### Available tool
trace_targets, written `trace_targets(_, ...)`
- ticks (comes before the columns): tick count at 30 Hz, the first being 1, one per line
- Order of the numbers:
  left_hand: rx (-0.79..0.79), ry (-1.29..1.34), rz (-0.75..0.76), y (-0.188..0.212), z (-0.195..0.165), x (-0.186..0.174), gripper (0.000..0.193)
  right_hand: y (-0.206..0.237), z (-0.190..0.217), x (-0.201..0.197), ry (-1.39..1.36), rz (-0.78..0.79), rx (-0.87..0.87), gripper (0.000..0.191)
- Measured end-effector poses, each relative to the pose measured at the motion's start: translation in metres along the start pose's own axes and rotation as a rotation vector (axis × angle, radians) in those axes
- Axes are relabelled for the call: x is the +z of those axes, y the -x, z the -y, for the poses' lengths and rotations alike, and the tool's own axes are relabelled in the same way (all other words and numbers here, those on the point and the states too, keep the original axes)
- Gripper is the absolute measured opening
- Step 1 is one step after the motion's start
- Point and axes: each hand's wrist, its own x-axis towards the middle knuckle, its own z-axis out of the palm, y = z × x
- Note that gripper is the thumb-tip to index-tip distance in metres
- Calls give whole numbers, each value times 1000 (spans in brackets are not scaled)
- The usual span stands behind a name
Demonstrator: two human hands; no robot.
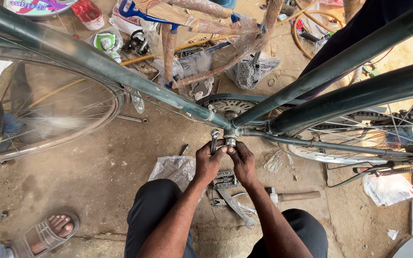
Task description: The person sits on the floor and uses a wrench and hammer to remove a bolt from the bicycle crank arm. They then install a new pedal onto the crank arm and tighten it using the wrench.
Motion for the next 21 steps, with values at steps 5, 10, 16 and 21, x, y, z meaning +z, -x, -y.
trace_targets(5, 36, 11, 7, 0, -3, 0, 23, -2, -1, -3, -84, 72, 75, 26)
trace_targets(10, 8, 52, 18, 1, -8, -1, 23, -2, -3, -4, -86, 100, 130, 29)
trace_targets(16, -9, 137, 25, 0, -9, 2, 21, -1, 4, -4, -69, 88, 125, 35)
trace_targets(21, 18, 119, -8, -2, -7, 4, 21, -2, 9, -3, -29, 73, 50, 36)
